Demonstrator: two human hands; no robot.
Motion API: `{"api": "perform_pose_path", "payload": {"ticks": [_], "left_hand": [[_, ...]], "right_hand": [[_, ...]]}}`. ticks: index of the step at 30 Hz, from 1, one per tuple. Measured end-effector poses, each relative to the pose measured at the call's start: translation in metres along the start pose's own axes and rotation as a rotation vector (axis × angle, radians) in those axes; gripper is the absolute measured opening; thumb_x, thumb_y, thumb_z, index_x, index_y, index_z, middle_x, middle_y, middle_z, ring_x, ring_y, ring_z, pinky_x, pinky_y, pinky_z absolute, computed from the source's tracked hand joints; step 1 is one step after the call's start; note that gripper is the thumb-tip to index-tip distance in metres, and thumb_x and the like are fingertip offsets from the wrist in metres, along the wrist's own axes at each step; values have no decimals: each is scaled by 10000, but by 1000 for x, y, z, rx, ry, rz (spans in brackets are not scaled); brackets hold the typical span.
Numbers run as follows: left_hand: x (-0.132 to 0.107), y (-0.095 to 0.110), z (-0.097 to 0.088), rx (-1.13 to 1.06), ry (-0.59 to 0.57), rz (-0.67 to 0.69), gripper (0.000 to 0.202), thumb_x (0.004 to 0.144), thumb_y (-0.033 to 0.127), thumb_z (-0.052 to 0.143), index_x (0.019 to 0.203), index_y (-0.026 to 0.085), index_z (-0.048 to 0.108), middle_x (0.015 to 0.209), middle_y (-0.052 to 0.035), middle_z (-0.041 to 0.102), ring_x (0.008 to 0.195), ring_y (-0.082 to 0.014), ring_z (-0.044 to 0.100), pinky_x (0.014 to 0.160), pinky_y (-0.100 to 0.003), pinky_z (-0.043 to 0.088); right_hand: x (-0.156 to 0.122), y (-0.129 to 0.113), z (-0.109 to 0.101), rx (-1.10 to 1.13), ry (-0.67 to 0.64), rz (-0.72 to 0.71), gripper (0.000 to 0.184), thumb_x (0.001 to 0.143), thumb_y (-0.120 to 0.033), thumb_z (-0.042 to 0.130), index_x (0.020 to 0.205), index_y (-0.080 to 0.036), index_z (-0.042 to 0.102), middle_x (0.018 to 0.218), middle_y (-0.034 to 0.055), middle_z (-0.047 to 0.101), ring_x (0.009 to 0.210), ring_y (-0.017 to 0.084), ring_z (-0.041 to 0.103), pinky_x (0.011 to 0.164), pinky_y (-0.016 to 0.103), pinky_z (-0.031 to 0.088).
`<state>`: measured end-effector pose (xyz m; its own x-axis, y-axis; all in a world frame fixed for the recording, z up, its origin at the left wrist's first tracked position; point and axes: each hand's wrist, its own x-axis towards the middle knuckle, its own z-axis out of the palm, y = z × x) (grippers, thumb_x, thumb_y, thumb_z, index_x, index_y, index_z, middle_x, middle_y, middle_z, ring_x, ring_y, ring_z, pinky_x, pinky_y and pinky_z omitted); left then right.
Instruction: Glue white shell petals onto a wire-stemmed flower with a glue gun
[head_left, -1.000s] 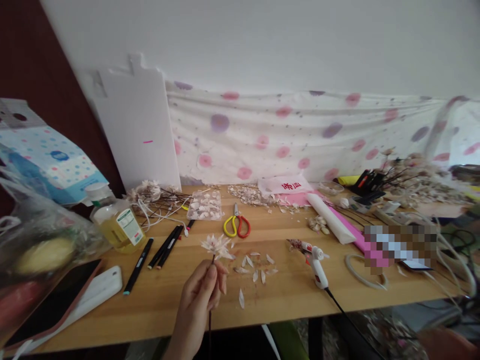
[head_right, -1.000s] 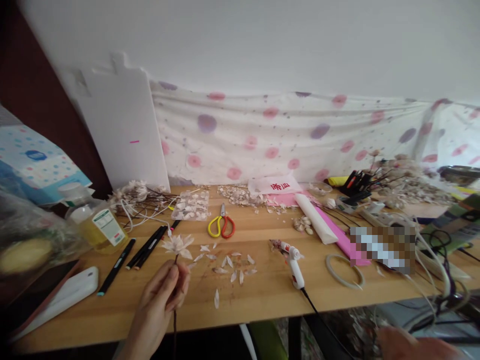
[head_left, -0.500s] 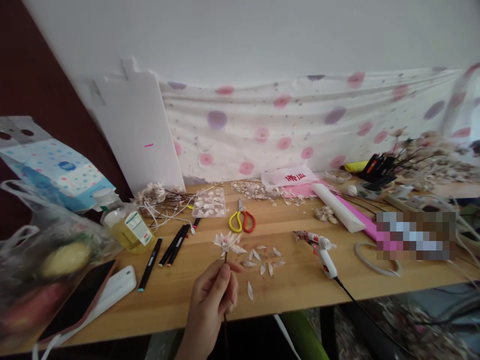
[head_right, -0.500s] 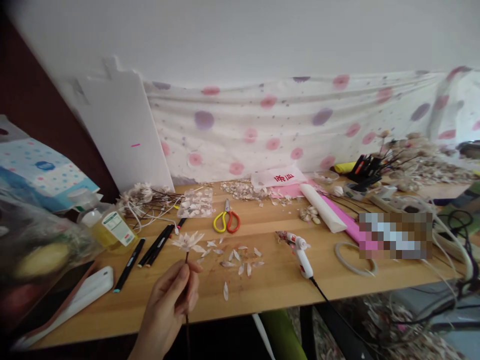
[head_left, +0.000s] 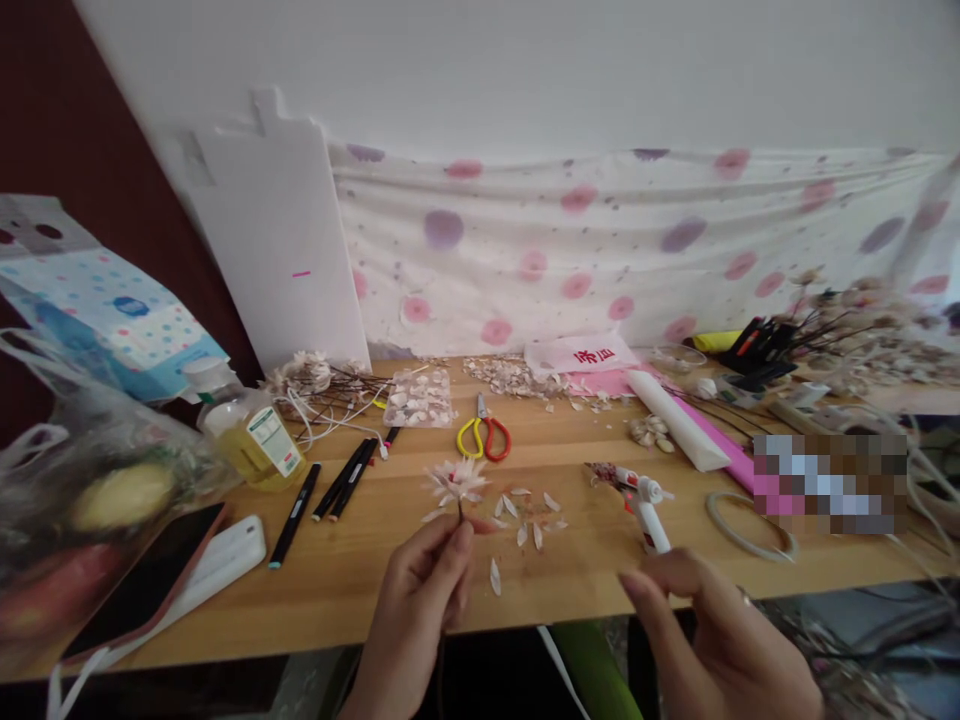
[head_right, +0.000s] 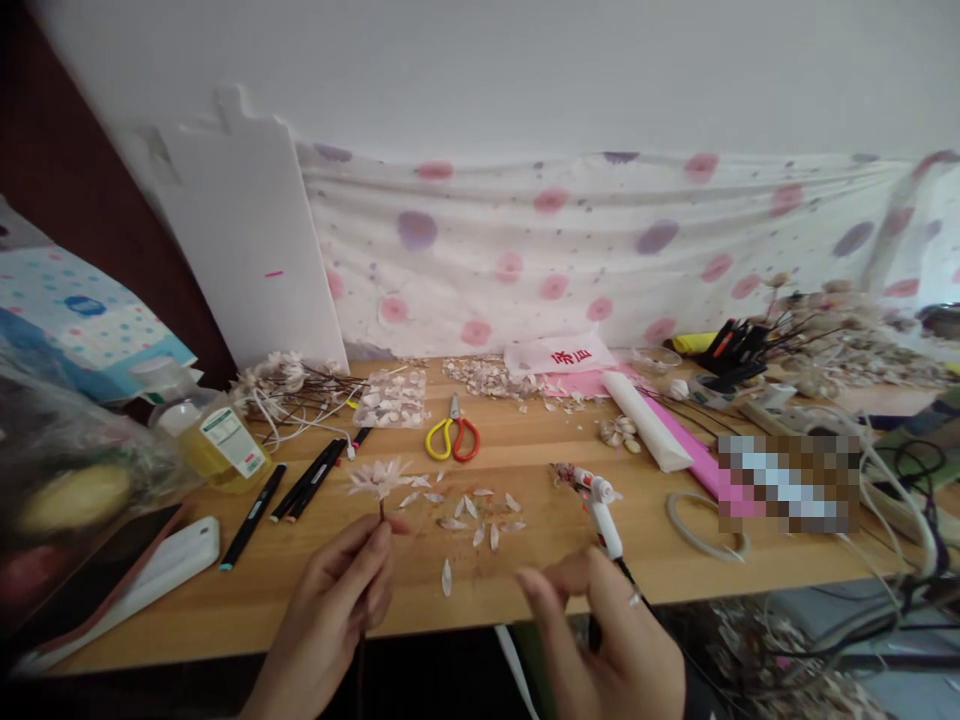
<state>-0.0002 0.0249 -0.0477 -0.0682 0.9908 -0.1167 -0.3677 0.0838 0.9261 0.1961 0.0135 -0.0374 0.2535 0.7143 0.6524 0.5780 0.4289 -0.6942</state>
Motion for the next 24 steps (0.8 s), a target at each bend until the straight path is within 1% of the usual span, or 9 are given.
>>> {"api": "perform_pose_path", "payload": {"ticks": [3,5,8,11,13,15,18,20,24], "left_hand": [[7,0,-6,-69,8,-24,367,744,521,797,834,166,772,549,80,424,428,-20,237,415,-180,162],[13,-1,-9,-131,23,-34,309,738,455,821,833,164,779,594,69,468,425,-5,251,413,-163,173],[23,-3,-14,-178,34,-46,262,735,388,834,879,173,797,624,59,508,417,6,285,409,-146,209],[34,-6,-19,-197,57,-51,252,711,356,856,878,172,810,576,63,513,399,11,292,402,-131,236],[41,-8,-24,-215,80,-70,245,715,338,855,895,177,814,561,67,513,394,13,297,401,-122,251],[49,-10,-30,-236,97,-109,239,725,326,847,909,178,812,559,72,509,391,13,297,395,-118,258],[58,-13,-39,-253,140,-146,257,712,322,857,907,162,809,556,79,500,386,13,292,379,-114,261],[63,-17,-42,-253,167,-162,285,686,327,875,901,154,808,552,79,505,382,13,293,370,-113,267],[75,-24,-41,-260,159,-228,272,687,351,877,871,163,804,541,75,509,381,7,302,369,-112,281]], "right_hand": [[1,30,-1,-105,72,130,472,927,-507,583,561,-217,514,491,-34,447,449,113,415,474,265,326],[2,45,-1,-33,123,164,565,952,-532,544,493,-216,449,461,-28,421,439,112,401,476,275,310],[8,57,2,168,150,131,671,996,-543,467,419,-227,333,412,-33,337,423,110,368,488,286,315],[15,62,5,210,98,90,701,1025,-521,411,395,-224,327,389,-29,323,429,118,392,505,293,338],[18,66,6,83,54,103,655,1014,-443,481,410,-211,386,419,-19,404,453,119,447,514,286,347],[20,74,6,-97,-22,153,512,983,-372,546,500,-202,520,505,-14,511,505,123,509,529,270,371],[23,89,10,-226,-202,229,184,929,-371,612,875,-220,702,725,2,676,600,149,616,552,256,457],[26,99,17,-225,-323,245,169,918,-354,625,1007,-232,702,863,25,723,680,168,671,581,258,509],[36,111,43,-261,-482,243,167,951,-311,567,923,-228,709,895,37,709,765,183,675,679,290,535]]}}
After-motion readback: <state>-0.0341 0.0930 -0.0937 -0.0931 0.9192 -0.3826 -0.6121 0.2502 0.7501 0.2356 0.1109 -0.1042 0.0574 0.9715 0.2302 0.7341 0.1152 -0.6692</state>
